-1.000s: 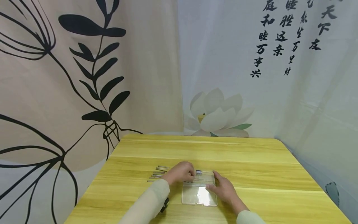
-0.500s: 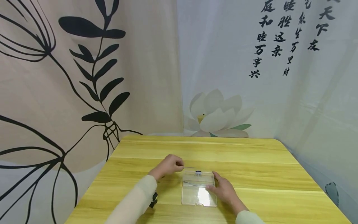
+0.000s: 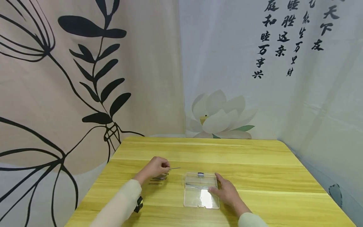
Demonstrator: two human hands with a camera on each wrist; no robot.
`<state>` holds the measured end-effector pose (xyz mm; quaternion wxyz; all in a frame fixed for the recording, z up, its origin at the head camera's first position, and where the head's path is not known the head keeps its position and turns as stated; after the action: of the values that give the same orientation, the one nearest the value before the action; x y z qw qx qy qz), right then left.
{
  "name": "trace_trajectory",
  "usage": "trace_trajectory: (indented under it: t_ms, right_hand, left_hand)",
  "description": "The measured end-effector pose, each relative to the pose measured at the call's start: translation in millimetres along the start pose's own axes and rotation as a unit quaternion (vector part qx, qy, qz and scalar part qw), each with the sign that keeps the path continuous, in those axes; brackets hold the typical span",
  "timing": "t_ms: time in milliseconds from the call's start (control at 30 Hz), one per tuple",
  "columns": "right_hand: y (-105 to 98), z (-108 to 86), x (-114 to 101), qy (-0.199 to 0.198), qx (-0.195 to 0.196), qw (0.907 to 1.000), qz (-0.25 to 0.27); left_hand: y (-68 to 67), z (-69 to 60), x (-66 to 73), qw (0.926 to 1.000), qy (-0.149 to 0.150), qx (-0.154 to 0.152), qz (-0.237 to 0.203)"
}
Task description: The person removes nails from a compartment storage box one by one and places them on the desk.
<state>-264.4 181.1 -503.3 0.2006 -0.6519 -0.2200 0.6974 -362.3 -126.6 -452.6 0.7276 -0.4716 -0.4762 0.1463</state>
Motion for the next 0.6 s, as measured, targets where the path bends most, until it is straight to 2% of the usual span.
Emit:
trace_trajectory:
  t_ms: [233,400,600]
  right_hand:
    - [0,0.3,2,0.006,-0.005,1.0,0.002]
    - [-1,-0.1,0,0.006,-0.005,1.0,0.001]
    - [-1,0.1,0,0.004,-0.005,1.0,-0.001]
  left_hand:
    - [-12.1,-20.7,-19.3,0.9996,0.004,0.008,0.027]
    - [-17.7,-36.0,-32.1,0.9997,-0.008,0.011,0.021]
    - [-20.0,-49.8,-43.6,0.9998,-0.001,0.011,0.016]
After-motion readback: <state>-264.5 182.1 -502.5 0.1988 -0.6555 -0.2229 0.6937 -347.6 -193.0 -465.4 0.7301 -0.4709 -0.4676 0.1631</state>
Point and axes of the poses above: each hand's wrist, its own z-axis towards the middle knuckle, its own y-axis out of the palm, x = y × z, the point moved 5 cm from there along z, towards the middle knuckle, and after that the axes turned 9 degrees about z, right-handed, at the moved point
